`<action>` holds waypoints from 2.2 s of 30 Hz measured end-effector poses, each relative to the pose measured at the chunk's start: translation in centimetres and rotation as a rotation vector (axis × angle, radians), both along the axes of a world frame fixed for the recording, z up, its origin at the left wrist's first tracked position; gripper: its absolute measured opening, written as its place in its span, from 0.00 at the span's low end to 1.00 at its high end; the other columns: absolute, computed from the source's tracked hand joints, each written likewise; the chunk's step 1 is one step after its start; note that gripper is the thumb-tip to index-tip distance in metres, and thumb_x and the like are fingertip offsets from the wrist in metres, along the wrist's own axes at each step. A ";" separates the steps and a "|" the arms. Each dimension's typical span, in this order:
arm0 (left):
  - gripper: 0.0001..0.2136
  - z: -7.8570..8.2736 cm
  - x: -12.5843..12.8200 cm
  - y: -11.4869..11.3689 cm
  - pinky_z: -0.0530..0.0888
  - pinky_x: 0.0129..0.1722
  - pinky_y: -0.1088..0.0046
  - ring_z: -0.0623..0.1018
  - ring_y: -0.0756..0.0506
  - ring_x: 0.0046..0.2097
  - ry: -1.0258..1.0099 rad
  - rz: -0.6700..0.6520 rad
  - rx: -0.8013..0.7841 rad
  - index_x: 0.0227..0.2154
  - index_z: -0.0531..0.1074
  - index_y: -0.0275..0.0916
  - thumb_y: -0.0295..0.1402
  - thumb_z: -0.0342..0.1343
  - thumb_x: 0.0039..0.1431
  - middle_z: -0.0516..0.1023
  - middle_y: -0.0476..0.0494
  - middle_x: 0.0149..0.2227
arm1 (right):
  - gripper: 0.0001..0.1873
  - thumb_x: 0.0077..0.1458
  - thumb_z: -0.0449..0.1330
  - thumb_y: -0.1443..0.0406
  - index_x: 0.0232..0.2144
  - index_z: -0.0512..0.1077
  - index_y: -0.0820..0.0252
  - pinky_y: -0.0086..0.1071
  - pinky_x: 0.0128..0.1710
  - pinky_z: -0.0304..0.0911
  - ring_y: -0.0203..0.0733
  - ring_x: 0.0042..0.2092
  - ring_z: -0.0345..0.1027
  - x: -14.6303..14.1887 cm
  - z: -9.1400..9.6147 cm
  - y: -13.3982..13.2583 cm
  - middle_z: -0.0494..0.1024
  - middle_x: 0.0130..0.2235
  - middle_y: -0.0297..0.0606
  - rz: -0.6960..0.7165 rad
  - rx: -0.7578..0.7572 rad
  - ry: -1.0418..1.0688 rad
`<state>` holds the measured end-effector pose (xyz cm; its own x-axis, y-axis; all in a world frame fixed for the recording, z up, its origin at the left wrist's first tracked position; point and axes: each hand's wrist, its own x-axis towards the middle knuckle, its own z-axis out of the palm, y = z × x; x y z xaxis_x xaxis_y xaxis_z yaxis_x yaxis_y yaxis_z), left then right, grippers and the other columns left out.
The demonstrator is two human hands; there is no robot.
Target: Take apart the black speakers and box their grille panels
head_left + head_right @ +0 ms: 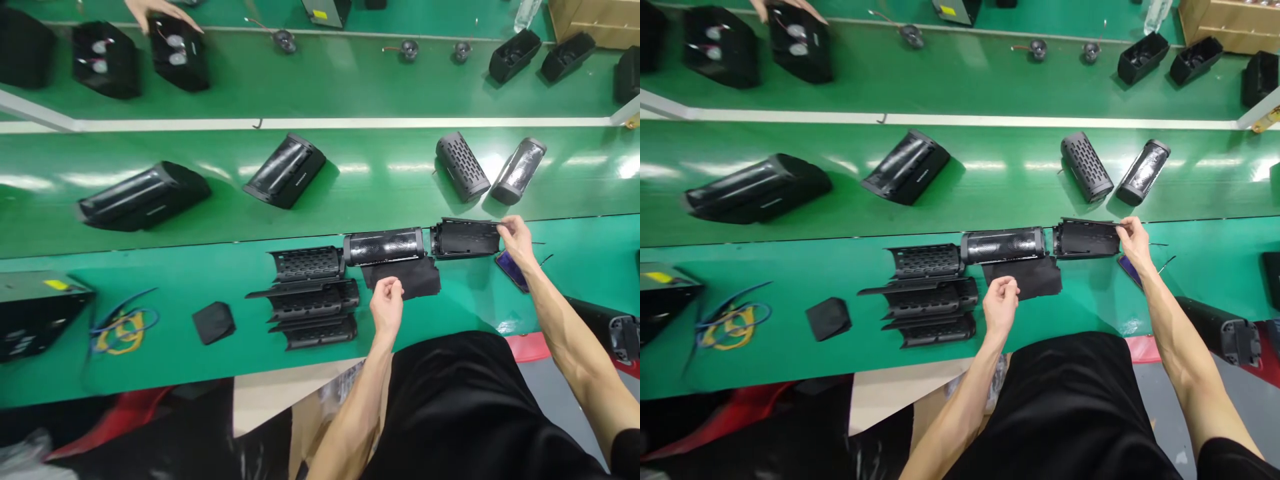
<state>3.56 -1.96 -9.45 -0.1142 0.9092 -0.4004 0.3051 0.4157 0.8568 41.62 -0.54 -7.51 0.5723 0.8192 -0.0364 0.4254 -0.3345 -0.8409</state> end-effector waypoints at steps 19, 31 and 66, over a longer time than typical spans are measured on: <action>0.25 8.5 1.8 0.1 0.81 0.41 0.67 0.83 0.40 0.41 -0.591 -0.294 -0.298 0.47 0.81 0.39 0.47 0.75 0.49 0.85 0.40 0.43 | 0.35 0.43 0.79 0.51 0.52 0.74 0.53 0.31 0.32 0.65 0.41 0.34 0.73 -10.5 8.4 -10.0 0.75 0.33 0.29 0.080 -0.241 0.727; 0.27 9.8 1.2 -1.6 0.81 0.45 0.66 0.83 0.40 0.45 -0.690 -0.221 -0.381 0.50 0.78 0.40 0.42 0.75 0.46 0.85 0.41 0.47 | 0.28 0.48 0.77 0.45 0.42 0.77 0.56 0.29 0.27 0.56 0.36 0.28 0.65 -10.4 8.9 -11.4 0.78 0.30 0.31 0.091 -0.218 0.796; 0.24 7.9 1.8 -1.7 0.82 0.50 0.59 0.84 0.35 0.49 -0.764 -0.197 -0.394 0.50 0.77 0.39 0.43 0.70 0.52 0.86 0.39 0.45 | 0.27 0.46 0.76 0.45 0.40 0.75 0.52 0.31 0.25 0.58 0.36 0.25 0.63 -9.3 7.4 -11.7 0.74 0.28 0.29 0.019 -0.239 0.797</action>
